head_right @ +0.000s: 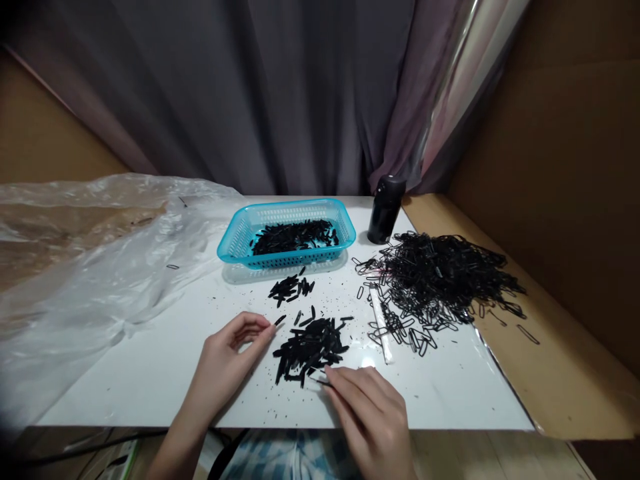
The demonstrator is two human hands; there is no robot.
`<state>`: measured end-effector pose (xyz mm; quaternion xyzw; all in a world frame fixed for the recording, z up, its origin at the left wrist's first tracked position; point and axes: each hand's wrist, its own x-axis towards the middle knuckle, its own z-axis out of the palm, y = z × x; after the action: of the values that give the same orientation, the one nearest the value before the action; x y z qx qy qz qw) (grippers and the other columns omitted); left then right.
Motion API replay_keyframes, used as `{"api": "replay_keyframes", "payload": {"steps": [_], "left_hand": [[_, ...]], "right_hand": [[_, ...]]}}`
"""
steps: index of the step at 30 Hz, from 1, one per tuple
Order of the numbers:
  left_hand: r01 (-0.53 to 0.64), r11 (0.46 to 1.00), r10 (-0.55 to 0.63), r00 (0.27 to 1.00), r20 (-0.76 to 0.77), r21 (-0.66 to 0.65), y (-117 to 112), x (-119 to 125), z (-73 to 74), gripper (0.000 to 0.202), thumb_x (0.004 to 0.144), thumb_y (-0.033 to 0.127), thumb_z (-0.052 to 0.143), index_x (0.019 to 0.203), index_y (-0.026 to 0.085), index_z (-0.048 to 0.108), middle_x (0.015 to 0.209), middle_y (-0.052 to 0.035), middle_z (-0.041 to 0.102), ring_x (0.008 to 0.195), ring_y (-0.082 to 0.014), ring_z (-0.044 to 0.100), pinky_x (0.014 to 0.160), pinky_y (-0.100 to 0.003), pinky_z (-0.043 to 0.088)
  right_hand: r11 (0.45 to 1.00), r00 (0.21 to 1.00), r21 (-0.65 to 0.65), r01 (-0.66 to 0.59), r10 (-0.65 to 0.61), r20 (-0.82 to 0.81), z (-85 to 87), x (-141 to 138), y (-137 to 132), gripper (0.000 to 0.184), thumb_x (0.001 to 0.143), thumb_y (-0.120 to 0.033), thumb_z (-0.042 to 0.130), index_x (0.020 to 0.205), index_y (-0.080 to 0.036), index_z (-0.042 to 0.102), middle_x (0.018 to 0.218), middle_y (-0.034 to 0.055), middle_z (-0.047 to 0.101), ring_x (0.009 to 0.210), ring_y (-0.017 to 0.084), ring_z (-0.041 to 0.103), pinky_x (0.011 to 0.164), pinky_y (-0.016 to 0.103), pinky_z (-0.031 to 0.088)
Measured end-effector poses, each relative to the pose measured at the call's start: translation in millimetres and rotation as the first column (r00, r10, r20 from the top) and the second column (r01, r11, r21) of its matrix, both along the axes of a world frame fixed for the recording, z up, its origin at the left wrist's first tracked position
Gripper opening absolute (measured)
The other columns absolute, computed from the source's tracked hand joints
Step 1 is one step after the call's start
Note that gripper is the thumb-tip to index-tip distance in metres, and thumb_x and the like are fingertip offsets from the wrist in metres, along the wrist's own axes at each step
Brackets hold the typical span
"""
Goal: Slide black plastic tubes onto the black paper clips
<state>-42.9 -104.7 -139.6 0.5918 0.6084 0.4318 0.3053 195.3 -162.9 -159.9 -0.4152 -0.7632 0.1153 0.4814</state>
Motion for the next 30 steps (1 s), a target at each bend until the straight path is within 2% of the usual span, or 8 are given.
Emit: {"api": "replay_keyframes", "payload": {"steps": [4, 11, 13, 17, 19, 23, 26, 30], "left_hand": [[0.040, 0.997, -0.034, 0.994, -0.103, 0.059, 2.0, 0.6, 0.8, 0.026, 0.098, 0.034, 0.055, 0.116, 0.024, 0.071, 0.121, -0.0059, 0.074, 0.114, -0.0246, 0.068, 0.101, -0.040, 0.053], [0.283, 0.958, -0.222, 0.833, -0.507, 0.045, 1.1, 7.8, -0.2, 0.028, 0.100, 0.025, 0.050, 0.115, 0.030, 0.074, 0.135, -0.0065, 0.066, 0.128, -0.0293, 0.056, 0.110, -0.056, 0.037], [0.262, 0.965, -0.212, 0.800, -0.561, 0.010, 2.2, 9.9, 1.1, 0.030, 0.101, 0.025, 0.048, 0.119, 0.030, 0.072, 0.138, -0.0077, 0.064, 0.129, -0.0305, 0.055, 0.110, -0.060, 0.033], [0.081, 0.995, -0.023, 0.777, -0.629, 0.064, 4.1, 12.3, 5.8, 0.036, 0.102, 0.022, 0.043, 0.131, 0.022, 0.064, 0.144, -0.0156, 0.058, 0.132, -0.0346, 0.049, 0.106, -0.060, 0.030], [0.116, 0.990, -0.040, 0.777, -0.629, 0.080, 3.3, 15.1, 8.4, 0.035, 0.102, 0.022, 0.043, 0.130, 0.026, 0.064, 0.146, -0.0134, 0.056, 0.133, -0.0339, 0.047, 0.106, -0.058, 0.029], [0.263, 0.964, -0.195, 0.780, -0.595, 0.029, 2.7, 28.3, 12.0, 0.025, 0.101, 0.024, 0.047, 0.108, 0.028, 0.071, 0.127, -0.0074, 0.067, 0.119, -0.0284, 0.056, 0.103, -0.051, 0.029], [0.192, 0.981, -0.159, 0.798, -0.581, -0.006, 8.4, 39.5, 13.9, 0.018, 0.098, 0.022, 0.051, 0.093, 0.022, 0.069, 0.104, -0.0066, 0.071, 0.103, -0.0264, 0.061, 0.097, -0.049, 0.032], [0.175, 0.983, -0.176, 0.805, -0.567, -0.058, 19.9, 47.2, 16.6, 0.014, 0.092, 0.015, 0.055, 0.085, 0.020, 0.066, 0.097, -0.0070, 0.070, 0.100, -0.0284, 0.060, 0.093, -0.048, 0.034]], "right_hand": [[1.000, 1.000, 0.003, -0.006, 0.006, -0.005, -0.3, 0.6, 0.2, 0.035, 0.093, -0.005, 0.059, 0.123, -0.022, 0.067, 0.102, 0.0060, 0.076, 0.086, 0.020, 0.071, 0.070, 0.035, 0.061], [1.000, 1.000, 0.017, -0.019, 0.020, -0.020, 2.2, 0.6, 1.9, 0.035, 0.092, -0.005, 0.059, 0.121, -0.022, 0.069, 0.098, 0.0061, 0.077, 0.079, 0.019, 0.071, 0.066, 0.033, 0.060], [0.999, 1.000, 0.038, -0.017, 0.017, -0.016, 3.1, 0.6, 2.4, 0.031, 0.093, -0.008, 0.060, 0.120, -0.021, 0.070, 0.097, 0.0061, 0.077, 0.078, 0.019, 0.072, 0.066, 0.032, 0.061], [0.997, 1.000, 0.078, -0.014, 0.015, -0.007, 4.7, 0.1, 2.8, 0.026, 0.095, -0.010, 0.059, 0.117, -0.019, 0.070, 0.095, 0.0067, 0.078, 0.078, 0.019, 0.071, 0.066, 0.031, 0.061], [0.996, 1.000, 0.087, -0.015, 0.016, -0.003, 5.3, 0.0, 3.0, 0.025, 0.096, -0.010, 0.058, 0.117, -0.018, 0.070, 0.095, 0.0071, 0.078, 0.077, 0.019, 0.071, 0.066, 0.030, 0.061], [0.994, 1.000, 0.104, -0.022, 0.023, -0.014, 5.9, 0.3, 3.9, 0.023, 0.097, -0.011, 0.057, 0.115, -0.018, 0.070, 0.094, 0.0073, 0.078, 0.076, 0.018, 0.071, 0.064, 0.029, 0.061], [0.992, 0.999, 0.125, -0.027, 0.029, -0.014, 5.4, 1.0, 4.7, 0.023, 0.096, -0.011, 0.057, 0.114, -0.018, 0.070, 0.093, 0.0075, 0.078, 0.075, 0.019, 0.071, 0.064, 0.029, 0.061], [0.992, 1.000, 0.127, -0.028, 0.029, -0.005, 2.7, 1.3, 5.5, 0.024, 0.094, -0.010, 0.059, 0.114, -0.017, 0.070, 0.092, 0.0075, 0.078, 0.075, 0.019, 0.071, 0.065, 0.029, 0.062]]}}
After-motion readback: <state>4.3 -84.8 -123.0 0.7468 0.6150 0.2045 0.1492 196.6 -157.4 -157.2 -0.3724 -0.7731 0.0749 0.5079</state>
